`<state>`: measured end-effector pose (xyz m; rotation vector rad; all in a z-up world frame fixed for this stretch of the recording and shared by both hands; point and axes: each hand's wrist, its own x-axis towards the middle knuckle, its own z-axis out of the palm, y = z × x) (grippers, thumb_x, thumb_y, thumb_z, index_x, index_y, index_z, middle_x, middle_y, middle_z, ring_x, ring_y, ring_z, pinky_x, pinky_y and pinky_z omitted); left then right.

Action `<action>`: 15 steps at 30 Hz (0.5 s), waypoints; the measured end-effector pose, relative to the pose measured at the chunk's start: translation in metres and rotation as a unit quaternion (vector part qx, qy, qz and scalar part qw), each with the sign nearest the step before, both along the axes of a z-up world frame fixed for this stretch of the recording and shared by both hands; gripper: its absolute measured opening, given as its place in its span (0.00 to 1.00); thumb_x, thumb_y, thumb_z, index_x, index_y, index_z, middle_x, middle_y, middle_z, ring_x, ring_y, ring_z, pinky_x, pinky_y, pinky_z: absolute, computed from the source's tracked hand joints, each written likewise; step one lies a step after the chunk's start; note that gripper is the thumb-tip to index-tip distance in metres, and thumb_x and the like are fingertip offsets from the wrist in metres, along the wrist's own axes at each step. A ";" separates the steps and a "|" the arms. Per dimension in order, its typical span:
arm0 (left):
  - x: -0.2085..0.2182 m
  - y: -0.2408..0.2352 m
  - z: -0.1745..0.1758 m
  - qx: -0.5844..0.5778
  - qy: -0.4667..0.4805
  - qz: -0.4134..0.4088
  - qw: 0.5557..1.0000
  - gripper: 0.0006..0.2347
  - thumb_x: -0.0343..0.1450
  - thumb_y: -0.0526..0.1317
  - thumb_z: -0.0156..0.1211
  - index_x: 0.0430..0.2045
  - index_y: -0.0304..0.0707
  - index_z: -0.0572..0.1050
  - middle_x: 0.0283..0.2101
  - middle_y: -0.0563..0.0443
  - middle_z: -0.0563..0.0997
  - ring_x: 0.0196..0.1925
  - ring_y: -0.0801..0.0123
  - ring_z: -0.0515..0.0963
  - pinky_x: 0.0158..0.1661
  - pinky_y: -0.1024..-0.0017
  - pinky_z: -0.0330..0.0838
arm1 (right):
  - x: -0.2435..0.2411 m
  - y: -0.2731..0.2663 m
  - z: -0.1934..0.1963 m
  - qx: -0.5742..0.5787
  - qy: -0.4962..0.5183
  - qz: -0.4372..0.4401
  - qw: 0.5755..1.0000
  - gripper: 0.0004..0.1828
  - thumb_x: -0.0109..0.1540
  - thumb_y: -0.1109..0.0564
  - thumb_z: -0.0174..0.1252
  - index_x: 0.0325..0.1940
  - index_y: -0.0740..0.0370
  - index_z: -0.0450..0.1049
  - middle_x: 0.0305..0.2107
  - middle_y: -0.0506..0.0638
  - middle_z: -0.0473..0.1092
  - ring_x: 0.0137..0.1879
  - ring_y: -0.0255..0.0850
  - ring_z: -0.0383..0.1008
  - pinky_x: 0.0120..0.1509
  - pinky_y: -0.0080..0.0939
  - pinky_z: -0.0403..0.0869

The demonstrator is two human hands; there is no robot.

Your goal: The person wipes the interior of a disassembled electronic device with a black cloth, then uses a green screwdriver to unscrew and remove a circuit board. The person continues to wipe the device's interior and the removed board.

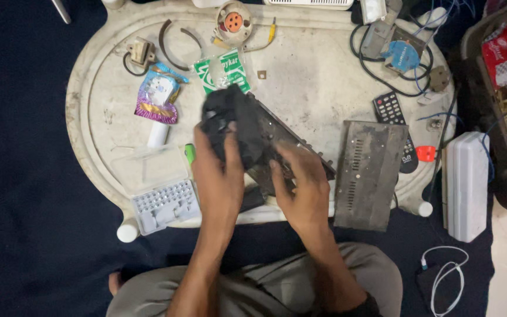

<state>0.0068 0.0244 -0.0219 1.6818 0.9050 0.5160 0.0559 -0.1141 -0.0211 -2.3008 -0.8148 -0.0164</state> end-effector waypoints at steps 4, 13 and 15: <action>0.004 -0.013 -0.021 -0.070 0.038 -0.057 0.995 0.14 0.75 0.44 0.57 0.48 0.33 0.71 0.33 0.36 0.85 0.33 0.49 0.88 0.33 0.59 0.77 | -0.001 -0.012 -0.006 0.072 0.121 0.022 0.990 0.32 0.64 0.64 0.59 0.72 0.69 0.60 0.59 0.67 0.70 0.63 0.59 0.74 0.64 0.50 0.73; -0.042 -0.039 -0.022 0.130 -0.009 -0.172 0.976 0.17 0.74 0.44 0.63 0.51 0.31 0.71 0.37 0.29 0.81 0.37 0.33 0.82 0.39 0.50 0.75 | -0.009 -0.038 -0.011 0.047 0.072 0.094 0.992 0.37 0.58 0.67 0.60 0.72 0.71 0.59 0.59 0.72 0.69 0.67 0.66 0.70 0.69 0.52 0.71; -0.050 -0.033 -0.017 0.209 -0.084 -0.153 0.962 0.17 0.73 0.42 0.65 0.51 0.30 0.71 0.39 0.30 0.80 0.39 0.35 0.82 0.41 0.52 0.76 | -0.017 -0.040 -0.012 0.046 0.035 0.115 0.992 0.38 0.57 0.67 0.60 0.71 0.71 0.58 0.61 0.73 0.67 0.67 0.67 0.68 0.70 0.54 0.68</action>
